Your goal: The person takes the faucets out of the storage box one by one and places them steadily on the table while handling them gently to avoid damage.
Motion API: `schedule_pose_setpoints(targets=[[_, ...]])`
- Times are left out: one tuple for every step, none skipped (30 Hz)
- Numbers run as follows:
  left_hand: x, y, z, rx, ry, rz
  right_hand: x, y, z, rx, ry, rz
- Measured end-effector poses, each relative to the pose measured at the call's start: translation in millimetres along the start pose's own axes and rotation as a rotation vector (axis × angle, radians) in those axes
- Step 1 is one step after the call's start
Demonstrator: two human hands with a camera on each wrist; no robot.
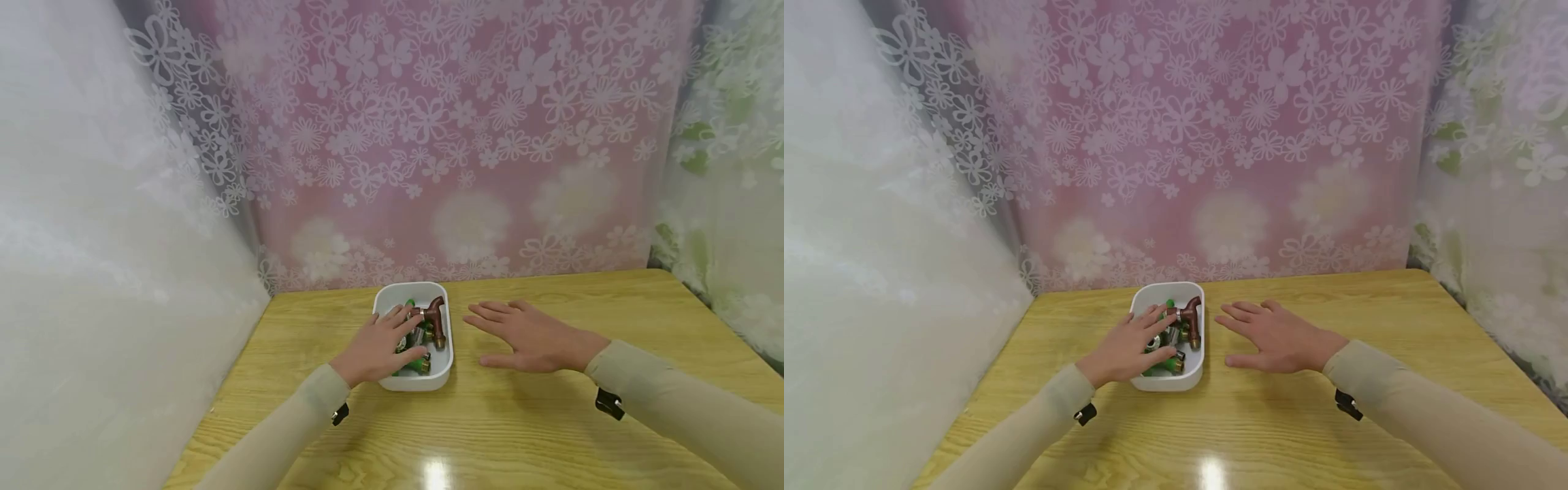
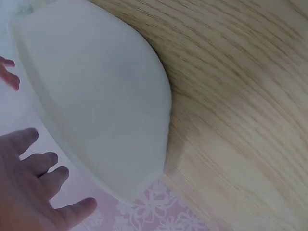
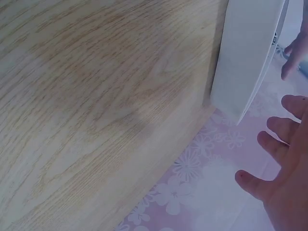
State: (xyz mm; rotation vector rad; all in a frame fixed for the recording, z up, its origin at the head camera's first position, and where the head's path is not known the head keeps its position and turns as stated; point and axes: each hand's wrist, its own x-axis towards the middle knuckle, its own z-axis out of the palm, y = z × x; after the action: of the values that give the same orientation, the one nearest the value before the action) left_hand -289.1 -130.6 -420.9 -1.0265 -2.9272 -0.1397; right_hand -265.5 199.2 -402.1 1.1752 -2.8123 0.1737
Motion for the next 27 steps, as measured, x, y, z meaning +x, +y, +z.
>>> schedule_pose_setpoints(targets=[[-1.1, -2.0, -0.8, -0.019, 0.021, -0.007, 0.6, -0.4, -0.2, 0.001, 0.002, -0.001], [-2.1, -3.7, -1.8, -0.04, 0.046, -0.014, 1.2, -0.7, -0.2, 0.004, 0.005, 0.0], [-3.0, -5.3, -2.7, -0.061, 0.073, -0.023, 2.0, -0.9, 0.1, 0.003, 0.007, 0.002], [-3.6, -7.2, -3.0, -0.077, 0.103, -0.032, 2.8, -1.4, 0.2, 0.003, 0.01, 0.005], [-4.2, -8.8, -3.7, -0.091, 0.134, -0.043, 3.7, -1.7, 0.5, 0.0, 0.014, 0.007], [-4.5, -10.1, -4.4, -0.102, 0.161, -0.055, 4.6, -1.8, 0.8, -0.004, 0.018, 0.009], [-4.8, -11.6, -4.8, -0.106, 0.181, -0.069, 5.8, -1.9, 1.1, -0.005, 0.022, 0.014], [-4.8, -13.0, -5.1, -0.109, 0.199, -0.084, 6.8, -1.9, 1.6, -0.013, 0.029, 0.013], [-4.4, -14.7, -5.0, -0.108, 0.211, -0.101, 7.7, -2.0, 1.9, -0.02, 0.036, 0.01], [-3.8, -16.3, -5.0, -0.11, 0.219, -0.119, 8.3, -2.2, 1.9, -0.027, 0.042, 0.008], [-3.3, -17.6, -5.2, -0.112, 0.223, -0.138, 8.9, -2.3, 1.9, -0.033, 0.048, 0.005], [-2.4, -19.2, -4.9, -0.115, 0.226, -0.157, 9.3, -2.7, 1.7, -0.037, 0.054, 0.0], [-1.2, -21.2, -4.4, -0.117, 0.231, -0.174, 9.8, -2.9, 1.6, -0.041, 0.059, -0.004], [0.1, -23.2, -3.6, -0.119, 0.237, -0.19, 10.0, -2.9, 1.6, -0.047, 0.062, -0.007], [1.5, -25.5, -2.6, -0.111, 0.244, -0.203, 10.1, -3.0, 1.4, -0.049, 0.066, -0.01], [2.8, -27.4, -1.9, -0.108, 0.246, -0.218, 10.2, -2.7, 1.8, -0.054, 0.068, -0.016], [4.6, -29.8, -0.5, -0.094, 0.249, -0.228, 10.3, -2.4, 2.1, -0.055, 0.071, -0.022], [6.2, -32.3, 0.9, -0.082, 0.25, -0.235, 10.5, -2.0, 2.7, -0.057, 0.075, -0.028], [7.6, -34.5, 2.1, -0.071, 0.249, -0.242, 10.8, -1.5, 3.2, -0.06, 0.075, -0.033], [8.7, -36.7, 3.2, -0.06, 0.247, -0.248, 11.2, -1.4, 3.4, -0.065, 0.078, -0.038], [9.9, -38.9, 4.4, -0.048, 0.242, -0.254, 11.9, -1.0, 3.8, -0.066, 0.081, -0.044], [10.6, -40.7, 5.2, -0.046, 0.235, -0.262, 12.4, -1.0, 3.6, -0.068, 0.083, -0.051], [11.4, -42.8, 6.6, -0.041, 0.231, -0.268, 13.3, -1.0, 3.8, -0.07, 0.084, -0.055], [11.6, -44.6, 7.9, -0.043, 0.226, -0.276, 14.2, -1.2, 3.7, -0.072, 0.083, -0.057], [11.4, -45.8, 8.7, -0.046, 0.217, -0.284, 14.9, -1.5, 3.4, -0.071, 0.079, -0.057], [11.2, -47.2, 9.8, -0.046, 0.21, -0.29, 15.5, -1.7, 3.1, -0.074, 0.076, -0.058], [11.1, -48.6, 11.3, -0.048, 0.199, -0.298, 15.9, -1.7, 3.3, -0.075, 0.073, -0.059]])
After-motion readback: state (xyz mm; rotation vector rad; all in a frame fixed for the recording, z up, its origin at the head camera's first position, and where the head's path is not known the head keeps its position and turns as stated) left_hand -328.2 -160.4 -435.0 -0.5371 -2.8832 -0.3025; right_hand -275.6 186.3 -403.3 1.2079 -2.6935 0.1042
